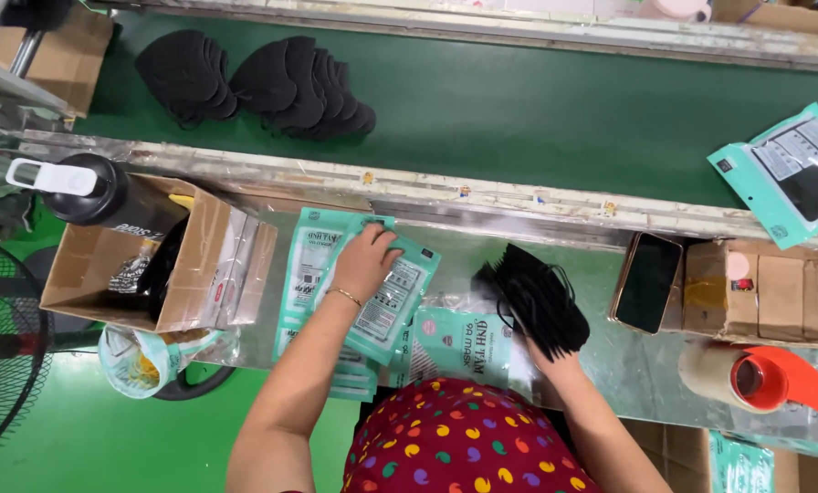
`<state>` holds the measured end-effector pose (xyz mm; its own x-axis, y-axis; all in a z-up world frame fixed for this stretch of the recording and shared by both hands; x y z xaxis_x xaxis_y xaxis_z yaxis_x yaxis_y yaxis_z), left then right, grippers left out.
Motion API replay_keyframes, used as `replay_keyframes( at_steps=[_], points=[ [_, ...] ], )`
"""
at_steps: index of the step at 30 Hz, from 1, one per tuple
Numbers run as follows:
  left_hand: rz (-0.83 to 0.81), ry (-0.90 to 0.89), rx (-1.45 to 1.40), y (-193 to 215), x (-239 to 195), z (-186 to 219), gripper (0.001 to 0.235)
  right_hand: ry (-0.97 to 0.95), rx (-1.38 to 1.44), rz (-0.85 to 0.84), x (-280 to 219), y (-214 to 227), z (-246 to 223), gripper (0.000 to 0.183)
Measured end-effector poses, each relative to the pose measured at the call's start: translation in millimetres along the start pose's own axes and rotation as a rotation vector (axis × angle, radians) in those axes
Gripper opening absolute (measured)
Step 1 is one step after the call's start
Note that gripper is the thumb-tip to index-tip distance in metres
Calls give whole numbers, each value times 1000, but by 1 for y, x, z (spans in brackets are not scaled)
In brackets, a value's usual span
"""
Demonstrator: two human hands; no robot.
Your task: Placing face masks into individual plastic packaging sleeves at a workstation.
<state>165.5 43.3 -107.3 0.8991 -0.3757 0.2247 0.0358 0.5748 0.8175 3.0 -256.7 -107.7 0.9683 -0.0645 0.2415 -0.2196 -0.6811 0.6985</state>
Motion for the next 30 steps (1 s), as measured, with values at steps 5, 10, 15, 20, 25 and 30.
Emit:
replay_keyframes(
  at_steps=[5,10,15,20,25,30],
  points=[
    [-52,-20,45,-6,7,5,24,402,-225,-40,2,-7,-41,59],
    [-34,-84,-116,-10,1,-5,19,-22,129,-47,-2,-18,13,74],
    [-45,-35,-268,14,-2,6,16,-70,-153,-18,-8,-21,29,53],
    [43,-251,-56,46,2,69,9,-188,152,-235,7,-40,32,33],
    [-86,-678,-81,29,-27,143,20,-731,1003,-215,6,-60,12,37],
    [-206,-735,-114,18,-44,146,18,-785,759,-108,7,-55,15,32]
  ],
)
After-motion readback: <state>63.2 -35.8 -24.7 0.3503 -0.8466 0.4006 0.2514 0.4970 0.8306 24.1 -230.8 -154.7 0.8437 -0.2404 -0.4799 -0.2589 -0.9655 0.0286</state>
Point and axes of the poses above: each hand's wrist, its own x-axis towards the middle knuckle, its own y-axis out of the back of the hand, z = x × y, the point moved 9 cm from there along x, towards the middle knuckle, and after that the axes turned 1 degree about z, right-handed, at the moved point
